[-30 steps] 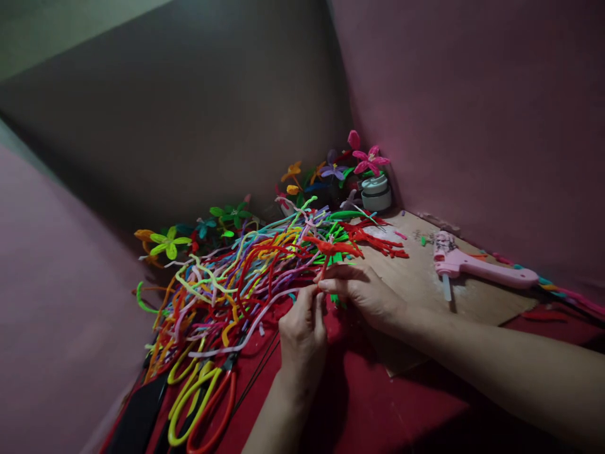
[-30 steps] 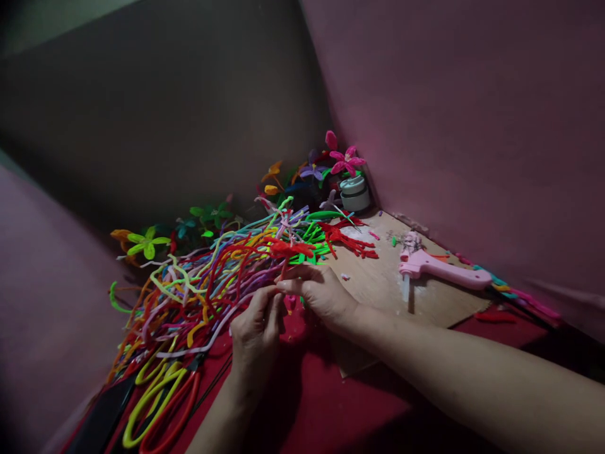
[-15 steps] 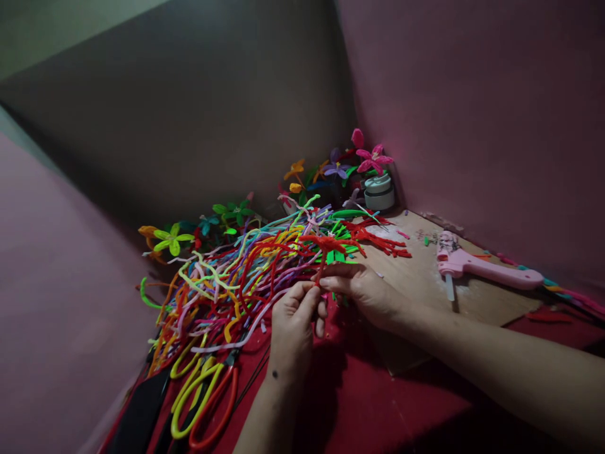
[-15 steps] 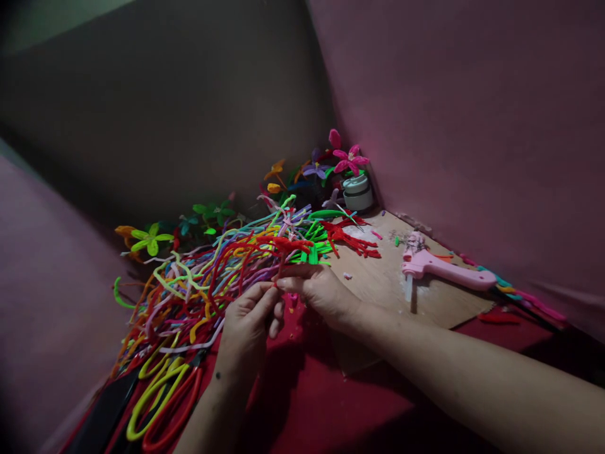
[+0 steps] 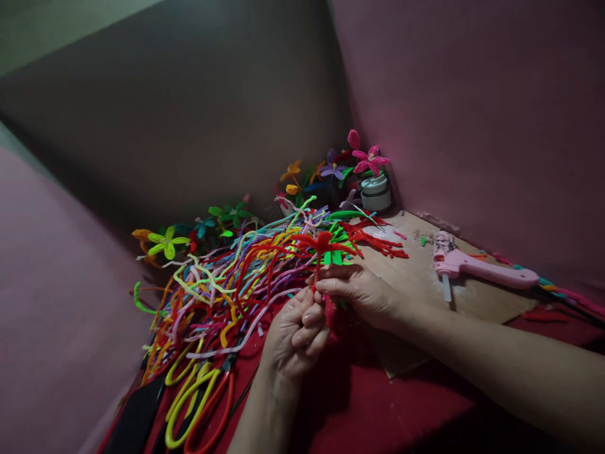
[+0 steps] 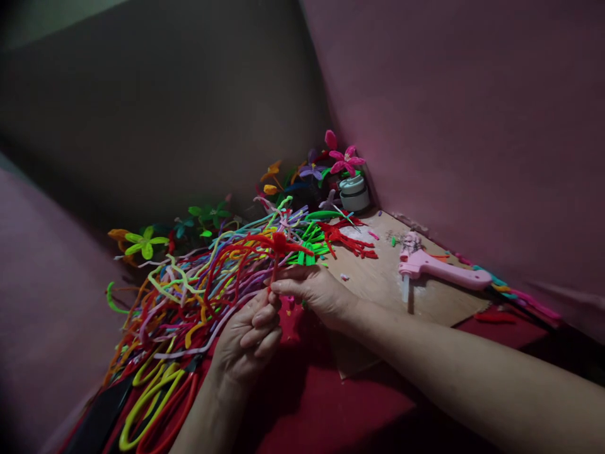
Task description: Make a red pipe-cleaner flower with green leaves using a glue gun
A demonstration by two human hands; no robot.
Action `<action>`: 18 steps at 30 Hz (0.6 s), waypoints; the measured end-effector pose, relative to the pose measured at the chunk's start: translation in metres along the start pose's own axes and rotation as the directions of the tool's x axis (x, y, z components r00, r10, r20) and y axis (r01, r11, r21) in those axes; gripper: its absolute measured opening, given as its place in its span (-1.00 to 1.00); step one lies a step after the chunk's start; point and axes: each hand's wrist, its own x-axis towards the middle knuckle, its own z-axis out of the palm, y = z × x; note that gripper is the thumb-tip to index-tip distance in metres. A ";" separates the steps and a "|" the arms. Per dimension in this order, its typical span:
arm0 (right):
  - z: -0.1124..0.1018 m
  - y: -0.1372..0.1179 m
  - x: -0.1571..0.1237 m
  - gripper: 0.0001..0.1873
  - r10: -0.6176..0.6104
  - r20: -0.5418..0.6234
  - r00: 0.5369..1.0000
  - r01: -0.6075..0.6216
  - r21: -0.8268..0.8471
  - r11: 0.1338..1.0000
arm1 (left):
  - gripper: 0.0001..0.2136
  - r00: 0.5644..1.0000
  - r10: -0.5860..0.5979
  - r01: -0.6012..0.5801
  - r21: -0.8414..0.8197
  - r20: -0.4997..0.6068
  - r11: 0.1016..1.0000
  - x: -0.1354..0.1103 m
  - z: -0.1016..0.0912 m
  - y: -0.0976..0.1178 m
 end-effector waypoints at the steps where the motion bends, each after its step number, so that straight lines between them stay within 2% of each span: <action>1: 0.000 0.000 0.000 -0.91 -0.003 0.002 1.000 0.003 -0.009 1.000 | -0.89 1.000 -0.007 0.007 0.005 0.013 1.000 0.000 0.000 0.000; 4: 0.000 0.001 -0.001 -0.93 0.017 -0.037 0.999 -0.016 0.015 1.000 | -0.89 1.000 0.009 -0.008 0.088 -0.002 0.996 -0.001 0.002 0.001; 7: 0.001 0.002 -0.001 -0.93 0.054 -0.047 0.997 -0.051 0.068 0.996 | -0.84 0.994 0.081 -0.061 0.246 -0.069 0.967 -0.003 0.007 0.001; 9: 0.001 0.003 -0.002 -0.89 0.074 0.031 0.997 -0.076 0.075 0.994 | -0.80 0.980 0.174 -0.120 0.403 -0.099 0.907 -0.003 0.009 -0.001; 11: 0.000 0.004 -0.002 -0.82 0.091 0.093 0.991 -0.098 0.076 0.992 | -0.77 0.951 0.280 -0.156 0.577 -0.133 0.802 -0.003 0.010 -0.004; 12: 0.000 0.005 -0.002 -0.82 0.090 0.081 0.993 -0.097 0.082 0.992 | -0.76 0.930 0.338 -0.163 0.661 -0.145 0.732 -0.003 0.010 -0.006; 14: 0.000 0.006 -0.002 -0.89 0.076 -0.029 0.997 -0.073 0.107 0.992 | -0.77 0.870 0.475 -0.168 0.827 -0.132 0.537 -0.002 0.008 -0.011; 16: 0.001 0.006 -0.001 -0.91 0.075 -0.158 0.985 -0.055 0.130 0.990 | -0.78 0.789 0.614 -0.167 0.952 -0.026 0.256 -0.001 0.005 -0.016; 18: 0.002 0.005 -0.001 -0.89 0.098 -0.231 0.968 -0.068 0.135 0.989 | -0.78 0.723 0.682 -0.135 0.991 0.108 -0.013 0.000 0.001 -0.020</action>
